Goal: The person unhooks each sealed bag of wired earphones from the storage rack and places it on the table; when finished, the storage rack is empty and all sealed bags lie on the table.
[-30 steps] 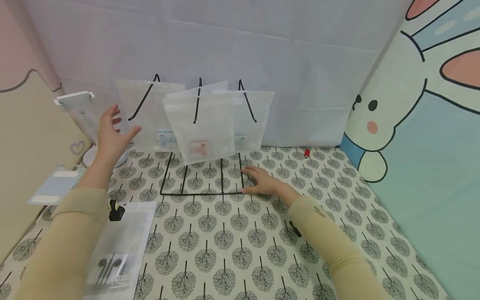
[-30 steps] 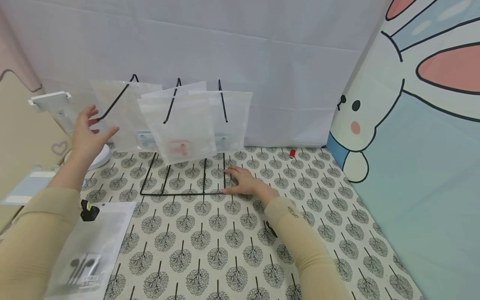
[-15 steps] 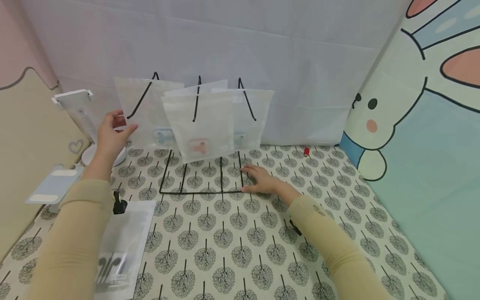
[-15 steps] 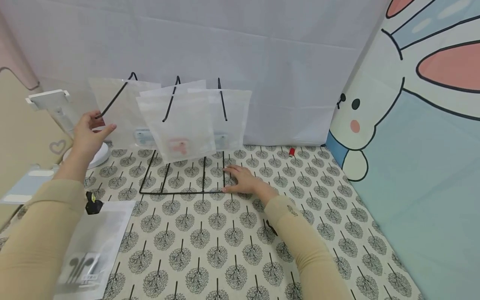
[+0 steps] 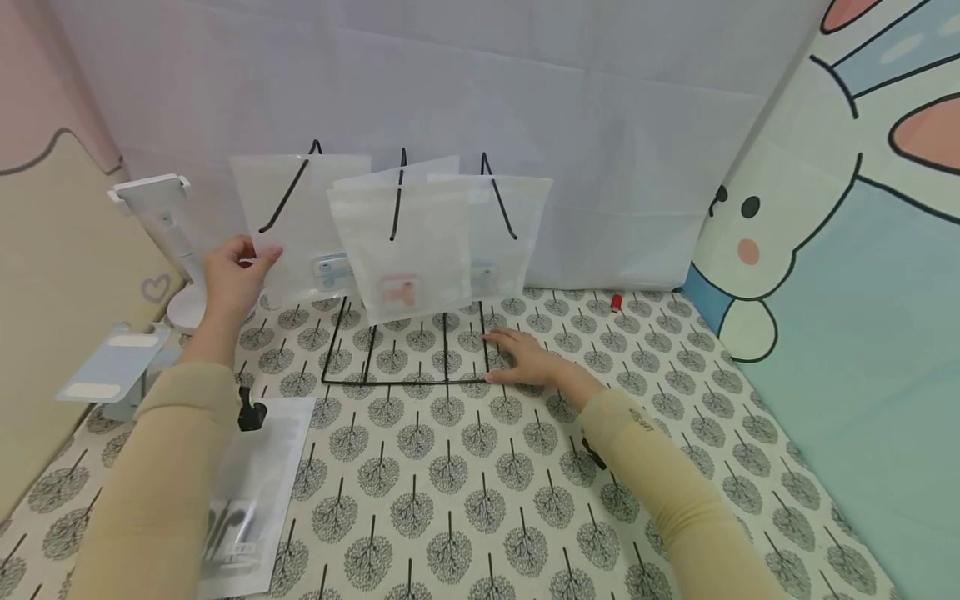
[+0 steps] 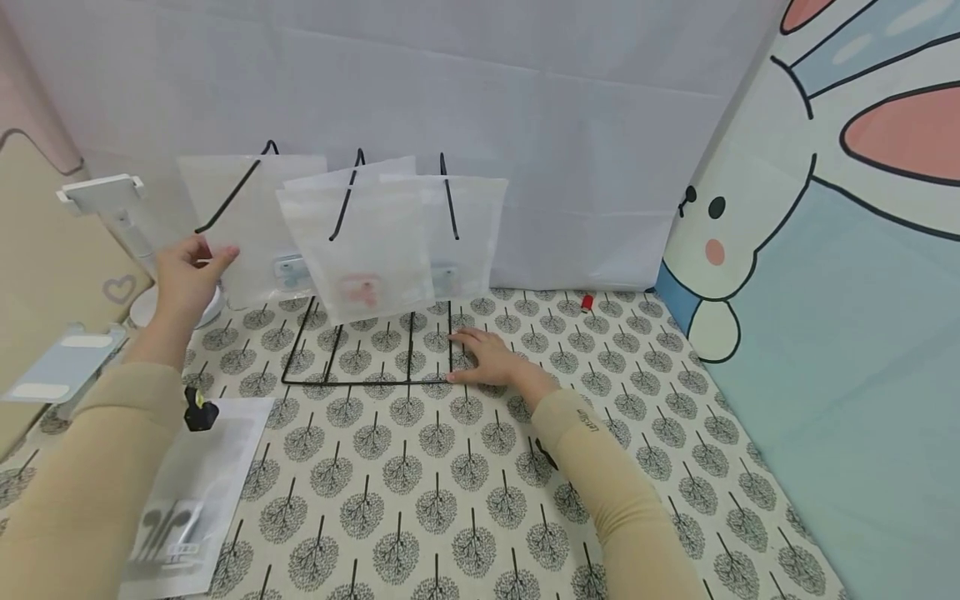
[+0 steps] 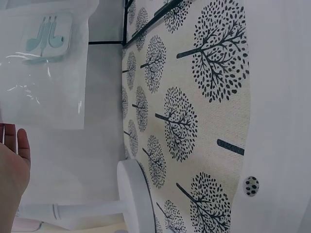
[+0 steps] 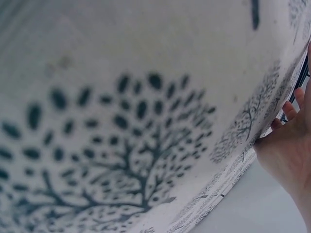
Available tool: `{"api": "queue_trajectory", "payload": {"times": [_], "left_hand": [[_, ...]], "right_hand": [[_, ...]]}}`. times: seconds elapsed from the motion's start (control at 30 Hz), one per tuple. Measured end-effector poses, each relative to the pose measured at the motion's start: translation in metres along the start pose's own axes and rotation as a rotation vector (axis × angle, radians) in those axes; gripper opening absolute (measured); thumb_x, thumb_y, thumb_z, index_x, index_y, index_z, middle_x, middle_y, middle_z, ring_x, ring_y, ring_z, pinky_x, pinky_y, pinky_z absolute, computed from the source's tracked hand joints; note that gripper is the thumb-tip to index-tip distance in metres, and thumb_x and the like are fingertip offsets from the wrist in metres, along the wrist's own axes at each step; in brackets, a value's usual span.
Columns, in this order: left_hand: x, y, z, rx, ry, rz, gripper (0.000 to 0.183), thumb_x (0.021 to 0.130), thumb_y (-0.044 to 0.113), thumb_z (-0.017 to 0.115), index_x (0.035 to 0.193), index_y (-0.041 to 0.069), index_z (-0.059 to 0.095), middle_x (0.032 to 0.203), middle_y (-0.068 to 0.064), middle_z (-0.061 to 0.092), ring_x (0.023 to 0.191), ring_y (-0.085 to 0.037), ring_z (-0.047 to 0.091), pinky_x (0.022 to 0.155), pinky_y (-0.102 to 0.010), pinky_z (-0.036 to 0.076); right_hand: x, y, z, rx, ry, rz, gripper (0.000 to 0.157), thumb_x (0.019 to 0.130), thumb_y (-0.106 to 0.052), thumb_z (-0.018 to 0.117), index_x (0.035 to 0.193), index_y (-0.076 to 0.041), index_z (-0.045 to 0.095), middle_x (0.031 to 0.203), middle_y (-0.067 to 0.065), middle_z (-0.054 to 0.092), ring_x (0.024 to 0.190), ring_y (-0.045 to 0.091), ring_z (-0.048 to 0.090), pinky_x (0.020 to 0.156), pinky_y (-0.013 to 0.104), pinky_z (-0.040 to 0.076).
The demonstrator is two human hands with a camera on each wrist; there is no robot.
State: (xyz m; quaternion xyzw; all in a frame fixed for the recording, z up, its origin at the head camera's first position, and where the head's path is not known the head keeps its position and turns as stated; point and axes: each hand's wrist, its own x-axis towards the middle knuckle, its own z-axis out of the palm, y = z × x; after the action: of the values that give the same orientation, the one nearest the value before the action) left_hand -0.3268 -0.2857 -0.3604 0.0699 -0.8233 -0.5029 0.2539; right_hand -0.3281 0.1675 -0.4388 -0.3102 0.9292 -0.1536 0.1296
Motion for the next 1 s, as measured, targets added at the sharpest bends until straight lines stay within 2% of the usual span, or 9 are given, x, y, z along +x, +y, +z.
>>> {"api": "queue_trajectory", "payload": {"times": [0.13, 0.43, 0.73, 1.0], "left_hand": [[-0.003, 0.001, 0.000, -0.020, 0.022, -0.006, 0.027, 0.084, 0.046, 0.066, 0.086, 0.019, 0.061, 0.080, 0.020, 0.053, 0.071, -0.002, 0.048, 0.060, -0.012, 0.041], [-0.012, 0.002, -0.004, 0.031, -0.008, -0.018, 0.035, 0.084, 0.053, 0.062, 0.088, 0.018, 0.059, 0.085, 0.018, 0.053, 0.075, -0.004, 0.048, 0.062, -0.012, 0.042], [-0.021, 0.009, -0.014, 0.058, 0.007, 0.041, 0.029, 0.087, 0.047, 0.063, 0.086, 0.019, 0.058, 0.083, 0.021, 0.051, 0.073, -0.001, 0.048, 0.061, -0.012, 0.040], [-0.033, 0.016, -0.027, 0.079, 0.028, 0.065, 0.025, 0.087, 0.044, 0.064, 0.084, 0.020, 0.057, 0.082, 0.023, 0.050, 0.075, 0.002, 0.048, 0.059, -0.010, 0.040]], "right_hand": [[-0.001, -0.002, -0.001, 0.004, -0.005, 0.005, 0.083, 0.085, -0.054, 0.061, 0.151, -0.021, 0.023, 0.158, 0.008, 0.012, 0.143, 0.038, 0.012, 0.113, 0.060, 0.013], [0.001, 0.001, 0.001, -0.014, 0.001, 0.000, 0.082, 0.085, -0.054, 0.061, 0.151, -0.020, 0.023, 0.158, 0.008, 0.013, 0.143, 0.037, 0.014, 0.113, 0.059, 0.015], [0.000, 0.001, 0.002, 0.001, -0.002, 0.020, 0.083, 0.085, -0.055, 0.061, 0.151, -0.022, 0.023, 0.159, 0.007, 0.012, 0.143, 0.035, 0.013, 0.114, 0.059, 0.014], [-0.002, -0.001, 0.002, -0.001, -0.002, 0.010, 0.083, 0.085, -0.055, 0.061, 0.151, -0.021, 0.024, 0.158, 0.008, 0.012, 0.143, 0.037, 0.013, 0.114, 0.060, 0.012]]}}
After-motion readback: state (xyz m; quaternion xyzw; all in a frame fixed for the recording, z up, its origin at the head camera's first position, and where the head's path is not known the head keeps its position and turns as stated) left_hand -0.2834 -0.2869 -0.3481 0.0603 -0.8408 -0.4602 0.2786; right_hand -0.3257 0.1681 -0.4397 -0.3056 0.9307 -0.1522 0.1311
